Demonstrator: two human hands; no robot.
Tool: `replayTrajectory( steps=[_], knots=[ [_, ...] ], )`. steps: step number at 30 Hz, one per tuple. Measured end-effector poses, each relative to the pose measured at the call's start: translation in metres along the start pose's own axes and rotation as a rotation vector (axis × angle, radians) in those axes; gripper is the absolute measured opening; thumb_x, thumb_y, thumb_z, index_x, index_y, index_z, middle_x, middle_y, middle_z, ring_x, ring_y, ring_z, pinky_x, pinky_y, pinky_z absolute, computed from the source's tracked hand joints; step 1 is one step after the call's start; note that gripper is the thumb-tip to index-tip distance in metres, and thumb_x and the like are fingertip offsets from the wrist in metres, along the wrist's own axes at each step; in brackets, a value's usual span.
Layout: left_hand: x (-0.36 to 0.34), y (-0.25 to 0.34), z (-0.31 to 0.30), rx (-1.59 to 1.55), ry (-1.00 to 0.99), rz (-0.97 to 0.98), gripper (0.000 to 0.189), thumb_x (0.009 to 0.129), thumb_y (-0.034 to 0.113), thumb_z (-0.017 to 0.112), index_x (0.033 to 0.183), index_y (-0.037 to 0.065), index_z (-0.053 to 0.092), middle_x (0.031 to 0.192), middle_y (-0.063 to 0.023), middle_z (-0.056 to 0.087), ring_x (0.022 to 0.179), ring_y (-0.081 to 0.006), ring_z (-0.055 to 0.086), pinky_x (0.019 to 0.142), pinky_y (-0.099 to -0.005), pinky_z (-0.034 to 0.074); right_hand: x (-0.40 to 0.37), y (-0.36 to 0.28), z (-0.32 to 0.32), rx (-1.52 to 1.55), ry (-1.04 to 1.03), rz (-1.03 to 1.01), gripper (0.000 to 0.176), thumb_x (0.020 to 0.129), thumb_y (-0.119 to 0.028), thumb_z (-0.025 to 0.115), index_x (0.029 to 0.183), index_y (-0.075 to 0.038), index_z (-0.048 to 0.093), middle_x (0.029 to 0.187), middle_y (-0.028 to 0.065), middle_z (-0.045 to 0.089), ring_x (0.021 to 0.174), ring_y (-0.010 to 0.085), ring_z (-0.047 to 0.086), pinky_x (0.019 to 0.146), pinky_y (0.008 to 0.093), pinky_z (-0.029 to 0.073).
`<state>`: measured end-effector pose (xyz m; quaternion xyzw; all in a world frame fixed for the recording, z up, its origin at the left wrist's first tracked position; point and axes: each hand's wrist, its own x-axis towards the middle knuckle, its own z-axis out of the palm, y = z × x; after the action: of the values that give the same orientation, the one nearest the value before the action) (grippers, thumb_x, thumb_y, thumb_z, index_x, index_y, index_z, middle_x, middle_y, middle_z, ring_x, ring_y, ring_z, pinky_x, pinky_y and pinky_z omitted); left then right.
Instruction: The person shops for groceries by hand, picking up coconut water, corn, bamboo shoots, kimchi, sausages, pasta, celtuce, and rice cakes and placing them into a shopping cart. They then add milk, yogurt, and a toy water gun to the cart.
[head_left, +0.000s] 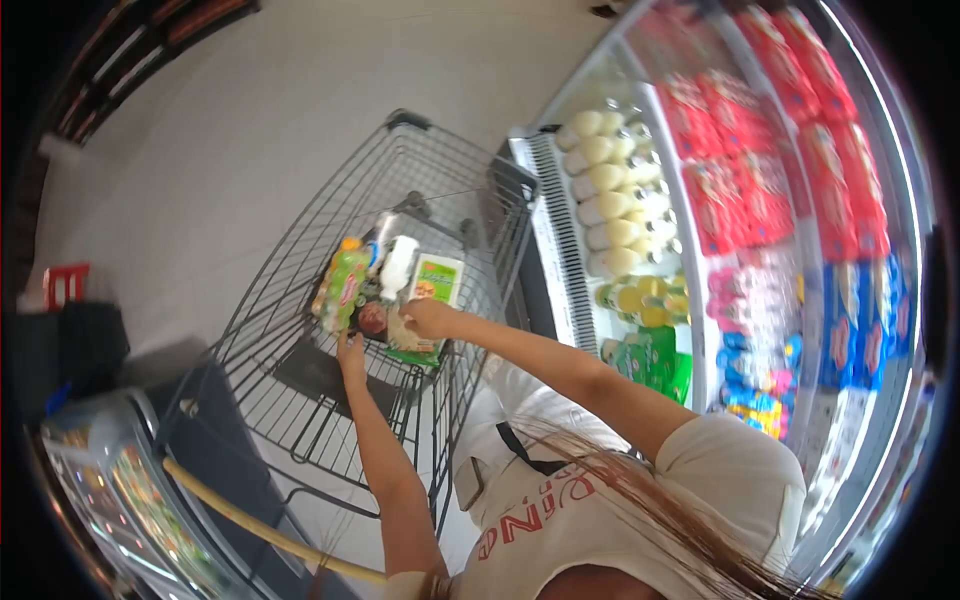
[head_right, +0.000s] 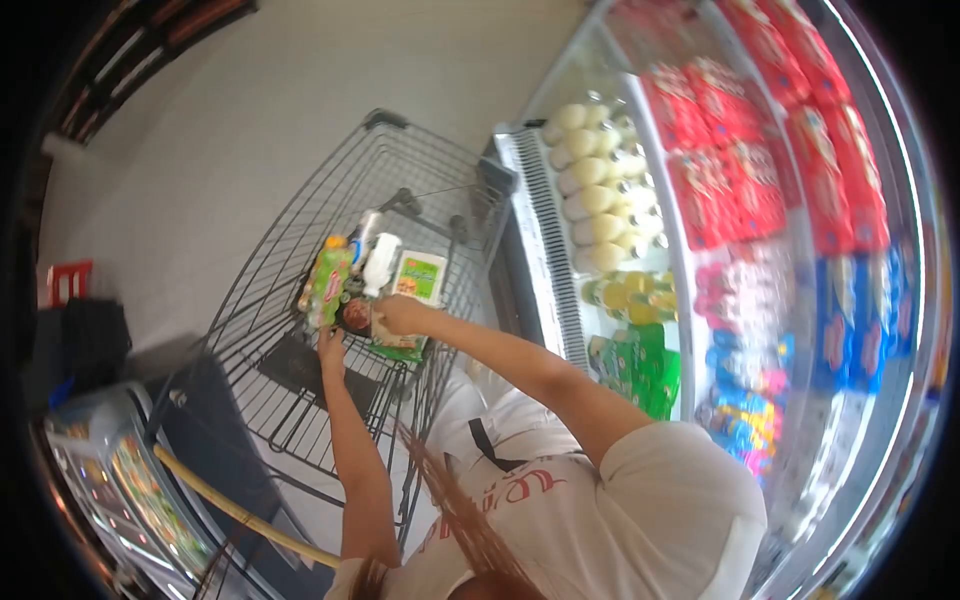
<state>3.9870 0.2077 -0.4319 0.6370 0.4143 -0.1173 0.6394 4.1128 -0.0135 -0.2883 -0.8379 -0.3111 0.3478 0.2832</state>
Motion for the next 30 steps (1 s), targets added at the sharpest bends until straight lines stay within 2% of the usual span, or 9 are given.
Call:
replayTrajectory(
  steps=[4,7,10,11,14,18,19,24,30],
  knots=[
    [-0.114,0.056,0.051,0.044,-0.116,-0.13,0.045,0.092,0.02,0.053,0.135,0.008,0.046,0.108,-0.0065,0.057,0.076,-0.013,0.058,0.058,-0.0262,0.045,-0.114,-0.04,-0.01,-0.13,0.073,0.1,0.026,0.081,-0.024,0.062,0.1,-0.007,0.065,0.094,0.0163,0.066,0.094,0.031,0.062,0.092,0.0457,0.043],
    [-0.183,0.088,0.072,0.61,-0.451,0.006,0.038,0.093,0.02,0.05,0.129,0.009,0.052,0.091,-0.0036,0.058,0.065,-0.0116,0.058,0.049,-0.0242,0.041,-0.167,-0.048,0.025,-0.268,0.304,-0.078,0.025,0.084,-0.03,0.06,0.093,-0.008,0.067,0.092,0.0132,0.066,0.099,0.0257,0.06,0.105,0.0472,0.032],
    [-0.25,0.12,0.074,0.657,-0.512,-0.094,0.037,0.094,0.021,0.048,0.129,0.01,0.054,0.082,-0.0014,0.057,0.064,-0.0113,0.058,0.05,-0.0249,0.042,-0.202,-0.057,0.034,-0.276,0.49,-0.196,0.031,0.089,-0.034,0.054,0.094,-0.007,0.067,0.103,0.0135,0.061,0.117,0.0284,0.049,0.113,0.0501,0.019],
    [-0.261,0.116,0.07,0.845,-0.509,-0.01,0.034,0.096,0.024,0.044,0.125,0.009,0.055,0.09,-0.005,0.061,0.069,-0.0141,0.061,0.052,-0.026,0.045,-0.203,-0.057,0.034,-0.285,0.487,-0.197,0.032,0.09,-0.035,0.053,0.094,-0.006,0.066,0.107,0.0138,0.06,0.12,0.0295,0.047,0.113,0.0503,0.019],
    [-0.292,0.096,0.07,0.773,-0.528,0.209,0.033,0.094,0.02,0.045,0.119,0.002,0.056,0.082,-0.0188,0.063,0.066,-0.0292,0.062,0.065,-0.0409,0.047,-0.197,-0.052,0.038,-0.321,0.517,-0.218,0.035,0.092,-0.037,0.05,0.095,-0.005,0.065,0.115,0.0156,0.055,0.124,0.0323,0.043,0.113,0.0508,0.017],
    [-0.317,0.056,0.09,0.897,-0.115,0.517,0.036,0.095,0.021,0.042,0.127,0.006,0.05,0.094,-0.0239,0.065,0.079,-0.0386,0.065,0.07,-0.0465,0.048,-0.199,-0.054,0.051,-0.326,0.566,-0.188,0.038,0.093,-0.039,0.047,0.098,-0.005,0.063,0.115,0.0165,0.054,0.125,0.0343,0.041,0.114,0.051,0.014],
    [-0.331,0.062,0.097,1.009,-0.023,0.463,0.036,0.095,0.023,0.042,0.127,0.009,0.049,0.096,-0.0231,0.066,0.082,-0.0416,0.064,0.07,-0.0495,0.048,-0.201,-0.059,0.049,-0.32,0.513,-0.155,0.041,0.092,-0.04,0.047,0.105,-0.003,0.062,0.119,0.0173,0.053,0.128,0.0343,0.039,0.115,0.0505,0.014],
    [-0.364,0.068,0.1,1.051,0.098,0.5,0.028,0.094,0.024,0.043,0.116,0.012,0.055,0.087,-0.0205,0.067,0.078,-0.0418,0.064,0.068,-0.0516,0.048,-0.214,-0.072,0.051,-0.343,0.369,-0.058,0.055,0.092,-0.044,0.045,0.12,0.002,0.056,0.134,0.0196,0.047,0.134,0.035,0.033,0.115,0.0488,0.013],
    [-0.368,0.052,0.084,1.064,0.088,0.519,0.024,0.094,0.025,0.043,0.111,0.013,0.056,0.085,-0.0204,0.068,0.076,-0.0427,0.064,0.066,-0.0525,0.048,-0.222,-0.089,0.074,-0.371,0.398,0.02,0.055,0.092,-0.045,0.045,0.117,0.002,0.06,0.133,0.0194,0.049,0.134,0.0346,0.035,0.116,0.0482,0.013]
  ],
)
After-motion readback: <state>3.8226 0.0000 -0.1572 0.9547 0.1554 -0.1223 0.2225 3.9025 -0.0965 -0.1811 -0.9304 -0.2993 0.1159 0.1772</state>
